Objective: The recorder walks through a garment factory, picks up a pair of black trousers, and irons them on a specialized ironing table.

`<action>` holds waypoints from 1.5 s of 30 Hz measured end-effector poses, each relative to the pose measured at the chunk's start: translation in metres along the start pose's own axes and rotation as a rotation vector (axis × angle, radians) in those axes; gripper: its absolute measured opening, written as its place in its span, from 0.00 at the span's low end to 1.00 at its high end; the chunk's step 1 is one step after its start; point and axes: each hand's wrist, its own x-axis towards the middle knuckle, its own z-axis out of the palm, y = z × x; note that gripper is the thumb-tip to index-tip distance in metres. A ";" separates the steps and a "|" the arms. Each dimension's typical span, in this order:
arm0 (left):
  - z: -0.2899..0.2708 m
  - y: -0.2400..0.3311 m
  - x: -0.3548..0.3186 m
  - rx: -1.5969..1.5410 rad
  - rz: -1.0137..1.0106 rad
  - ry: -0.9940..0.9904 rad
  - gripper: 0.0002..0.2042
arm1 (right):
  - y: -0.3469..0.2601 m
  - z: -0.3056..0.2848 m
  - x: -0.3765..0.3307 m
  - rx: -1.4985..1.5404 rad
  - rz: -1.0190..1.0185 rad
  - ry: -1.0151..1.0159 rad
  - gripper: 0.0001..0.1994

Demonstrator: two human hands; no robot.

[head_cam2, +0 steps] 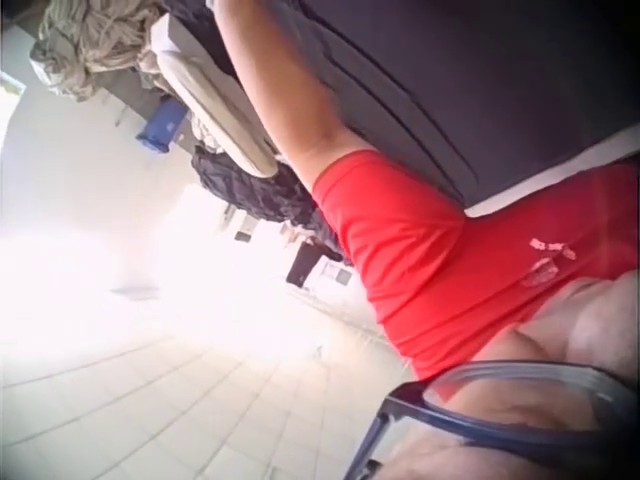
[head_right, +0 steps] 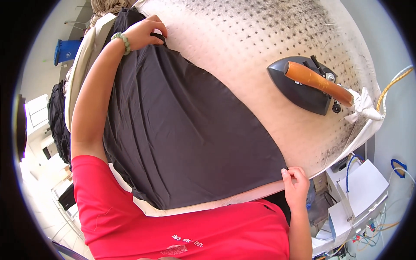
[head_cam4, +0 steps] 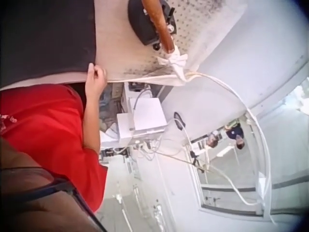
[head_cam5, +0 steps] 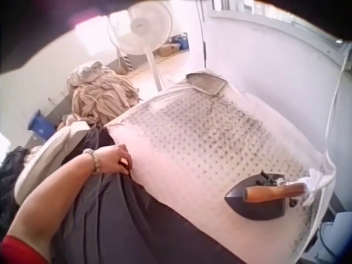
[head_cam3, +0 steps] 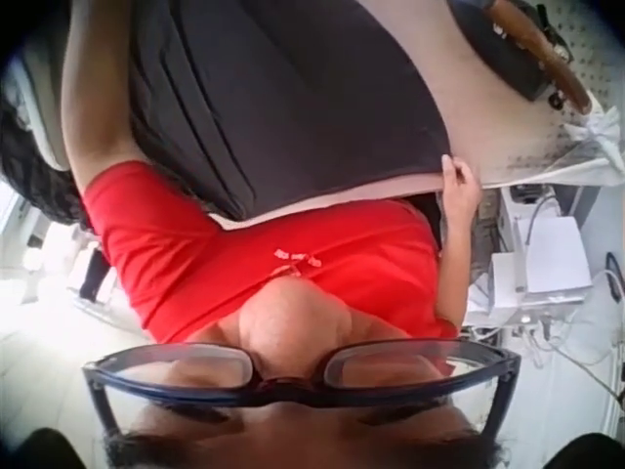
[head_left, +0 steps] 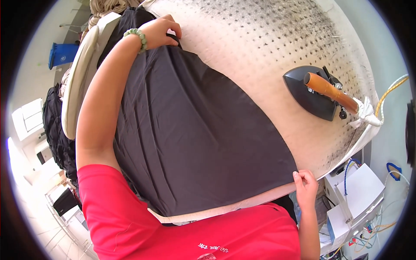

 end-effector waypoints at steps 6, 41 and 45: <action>-0.020 0.012 -0.019 -0.156 -0.218 0.181 0.07 | -0.010 -0.011 -0.007 -0.225 -0.257 0.042 0.10; 0.018 0.211 0.031 -0.092 0.112 -0.204 0.05 | 0.000 -0.012 -0.016 -0.115 -0.053 0.116 0.09; 0.055 0.199 0.013 -0.166 0.030 0.002 0.05 | 0.008 -0.012 -0.016 -0.241 -0.264 0.172 0.10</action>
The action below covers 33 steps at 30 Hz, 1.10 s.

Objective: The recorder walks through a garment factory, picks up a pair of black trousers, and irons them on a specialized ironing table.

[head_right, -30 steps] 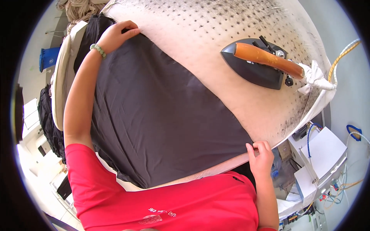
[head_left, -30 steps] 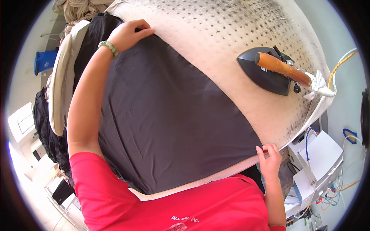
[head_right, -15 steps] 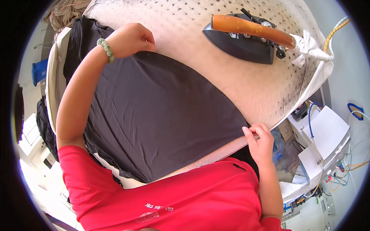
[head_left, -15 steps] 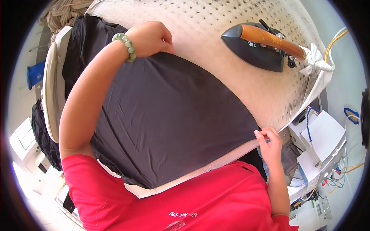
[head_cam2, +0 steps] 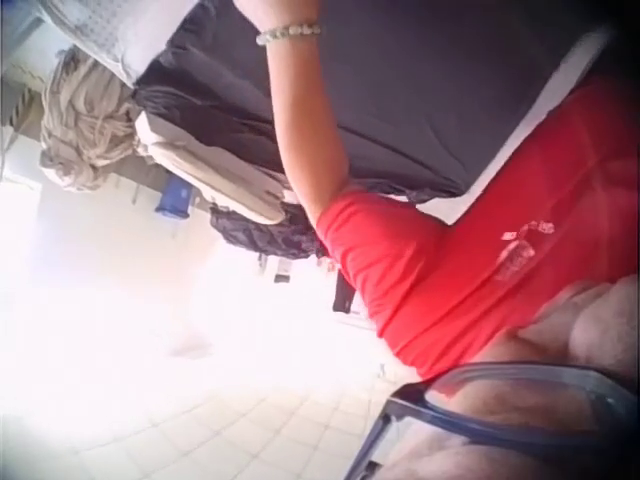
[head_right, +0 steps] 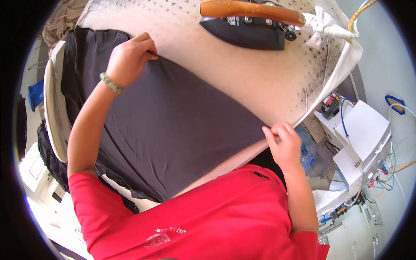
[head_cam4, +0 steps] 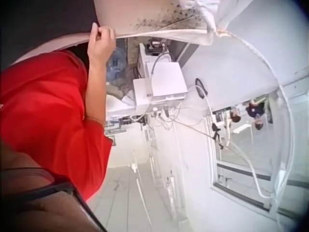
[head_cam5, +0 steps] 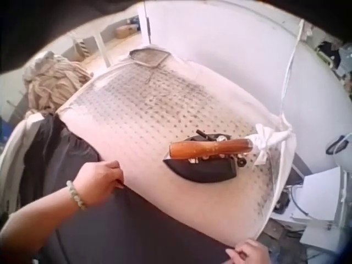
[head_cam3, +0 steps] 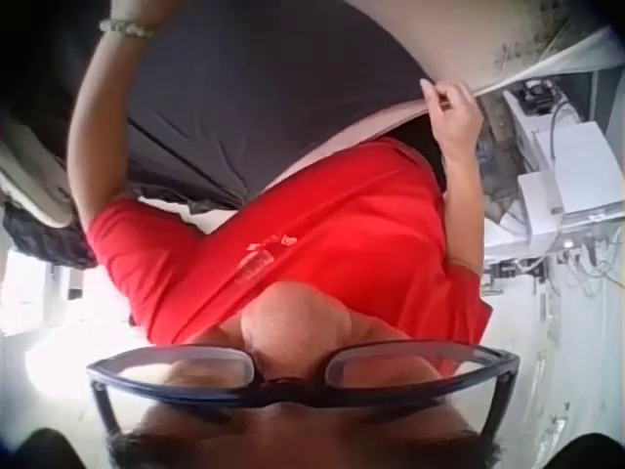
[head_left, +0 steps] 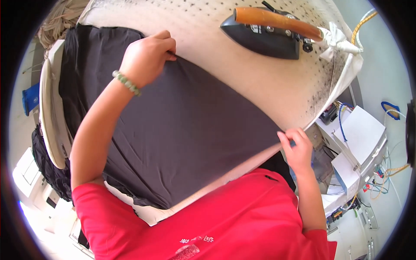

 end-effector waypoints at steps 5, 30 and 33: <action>0.041 0.059 -0.036 0.121 -0.039 0.509 0.10 | 0.016 0.019 0.002 -0.131 0.059 -0.058 0.13; 0.176 0.277 -0.091 0.005 -0.522 0.391 0.35 | 0.042 0.003 0.015 0.137 -0.166 -0.409 0.10; 0.201 0.325 -0.070 -0.105 -0.473 0.364 0.37 | 0.054 -0.010 0.034 -0.075 -0.294 -0.520 0.09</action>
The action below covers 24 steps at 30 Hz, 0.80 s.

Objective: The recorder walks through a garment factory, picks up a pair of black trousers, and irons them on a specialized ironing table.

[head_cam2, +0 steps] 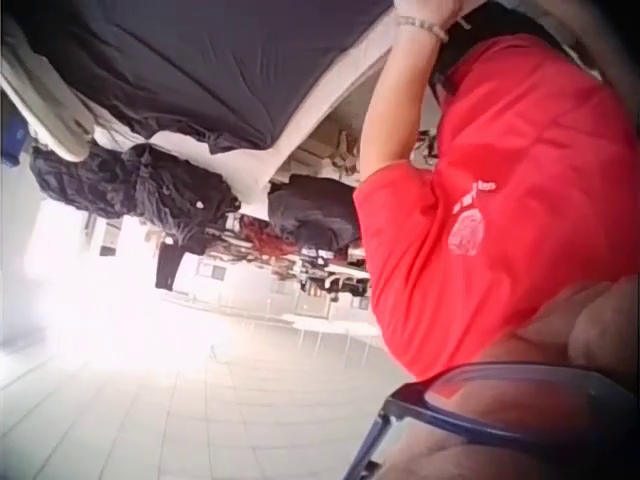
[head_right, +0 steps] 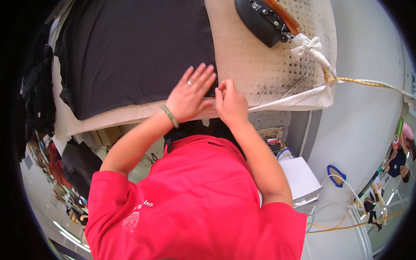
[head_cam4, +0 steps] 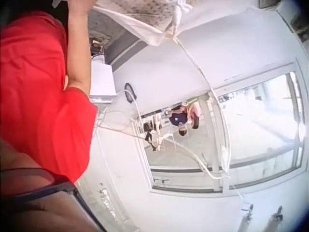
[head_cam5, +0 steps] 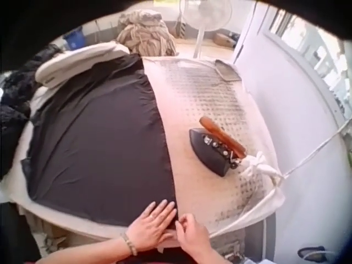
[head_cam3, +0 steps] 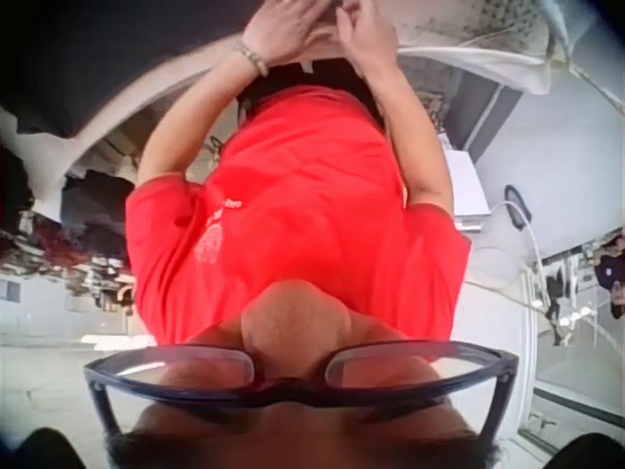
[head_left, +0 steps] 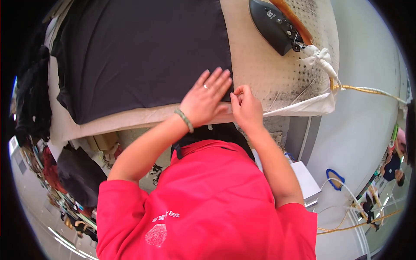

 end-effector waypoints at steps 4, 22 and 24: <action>0.022 0.052 -0.024 0.040 -0.085 -0.008 0.34 | -0.011 -0.072 0.064 -0.457 -0.601 0.301 0.11; 0.017 0.063 -0.033 0.036 -0.015 0.073 0.21 | -0.071 -0.088 0.078 -0.678 -0.449 -0.295 0.22; 0.004 0.044 -0.039 -0.181 0.084 0.062 0.17 | -0.078 -0.085 0.077 -0.683 -0.404 -0.418 0.23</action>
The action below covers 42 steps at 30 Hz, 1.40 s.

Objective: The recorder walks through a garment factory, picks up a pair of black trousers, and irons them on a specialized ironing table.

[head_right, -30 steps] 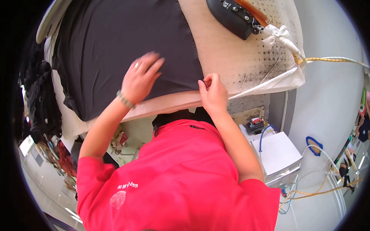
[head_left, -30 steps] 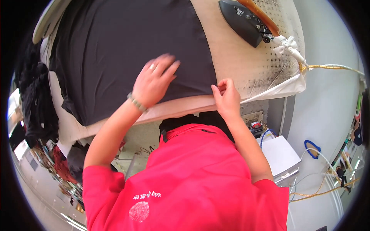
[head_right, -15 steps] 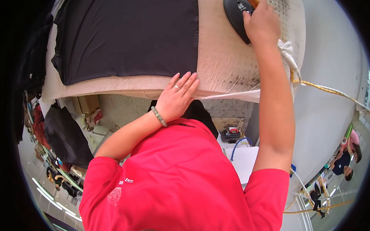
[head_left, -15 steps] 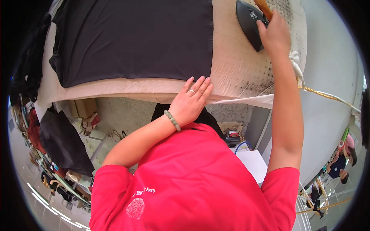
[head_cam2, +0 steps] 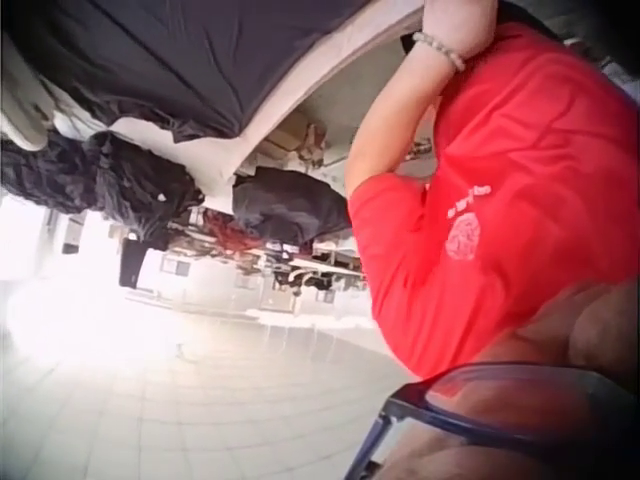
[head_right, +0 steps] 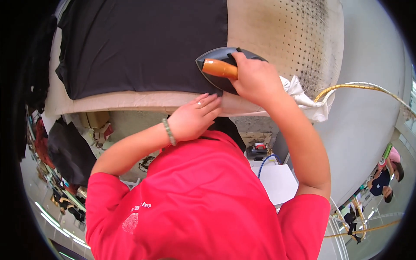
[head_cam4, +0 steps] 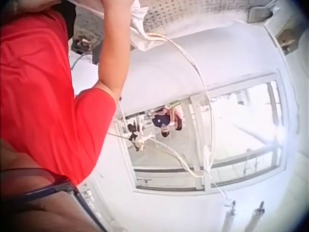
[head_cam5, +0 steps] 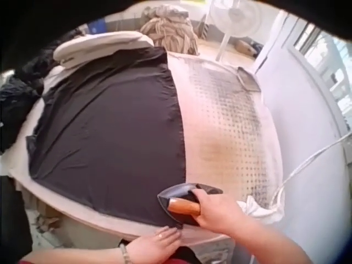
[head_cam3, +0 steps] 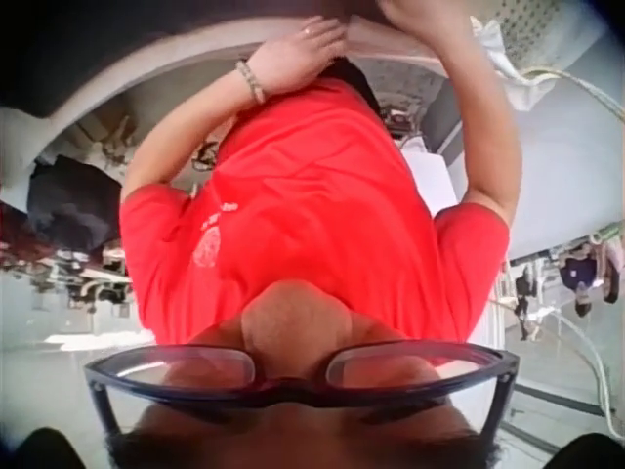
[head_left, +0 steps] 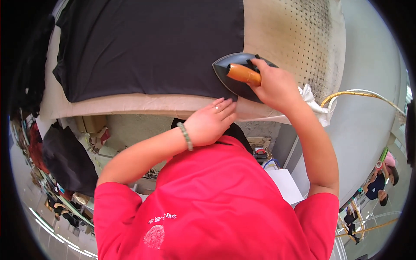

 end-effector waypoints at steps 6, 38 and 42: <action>-0.110 -0.136 0.085 0.334 0.130 0.182 0.17 | 0.000 -0.001 -0.012 -0.059 0.069 -0.163 0.27; -0.275 -0.356 0.360 0.269 0.882 -0.132 0.27 | 0.020 -0.092 0.201 0.124 0.487 0.261 0.06; -0.303 -0.383 0.381 0.873 0.255 -0.387 0.29 | 0.029 -0.123 0.266 0.115 0.491 0.249 0.08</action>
